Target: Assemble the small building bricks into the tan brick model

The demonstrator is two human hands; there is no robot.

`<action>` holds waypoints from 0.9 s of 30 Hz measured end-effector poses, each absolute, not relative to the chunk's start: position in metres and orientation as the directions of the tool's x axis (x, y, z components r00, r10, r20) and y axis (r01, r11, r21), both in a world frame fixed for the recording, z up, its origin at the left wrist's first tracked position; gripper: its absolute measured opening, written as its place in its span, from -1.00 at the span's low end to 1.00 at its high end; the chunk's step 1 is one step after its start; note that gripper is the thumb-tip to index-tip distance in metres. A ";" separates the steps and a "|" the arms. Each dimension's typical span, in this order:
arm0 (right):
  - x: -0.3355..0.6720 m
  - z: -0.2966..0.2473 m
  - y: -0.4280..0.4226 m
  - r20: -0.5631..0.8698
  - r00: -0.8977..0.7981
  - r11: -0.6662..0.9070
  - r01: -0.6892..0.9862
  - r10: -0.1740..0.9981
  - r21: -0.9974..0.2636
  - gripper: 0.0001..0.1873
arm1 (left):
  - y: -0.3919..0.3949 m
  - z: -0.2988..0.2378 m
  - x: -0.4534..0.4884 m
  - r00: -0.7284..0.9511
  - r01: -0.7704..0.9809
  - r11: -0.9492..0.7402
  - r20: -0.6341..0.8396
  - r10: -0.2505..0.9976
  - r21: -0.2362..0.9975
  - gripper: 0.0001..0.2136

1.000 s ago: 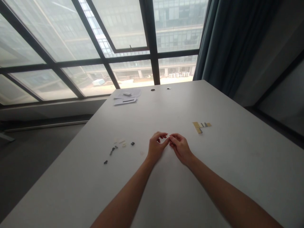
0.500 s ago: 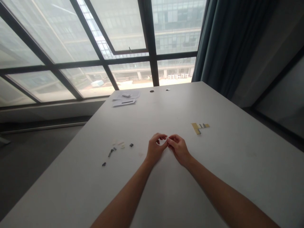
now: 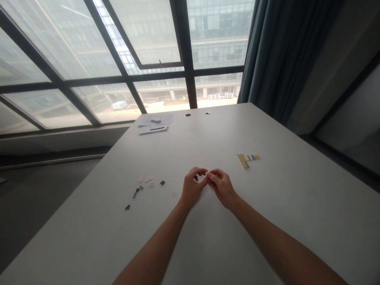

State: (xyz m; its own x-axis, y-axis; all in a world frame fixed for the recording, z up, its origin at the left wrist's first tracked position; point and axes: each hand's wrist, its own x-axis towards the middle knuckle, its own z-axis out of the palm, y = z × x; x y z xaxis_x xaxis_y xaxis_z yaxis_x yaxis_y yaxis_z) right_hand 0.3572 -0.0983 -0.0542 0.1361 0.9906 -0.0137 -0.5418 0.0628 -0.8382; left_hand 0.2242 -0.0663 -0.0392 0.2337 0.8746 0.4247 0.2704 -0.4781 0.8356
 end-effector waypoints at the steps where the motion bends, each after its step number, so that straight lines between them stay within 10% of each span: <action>1: 0.357 -0.054 -0.099 -0.016 0.136 0.061 -0.543 0.991 -0.838 -0.71 | -0.066 -0.040 0.224 0.231 0.270 -0.476 0.424 0.876 0.837 -0.89; 27: 0.356 -0.053 -0.101 -0.025 0.152 0.064 -0.554 0.988 -0.830 -0.68 | -0.068 -0.041 0.223 0.237 0.175 -0.479 0.436 0.868 0.860 -0.83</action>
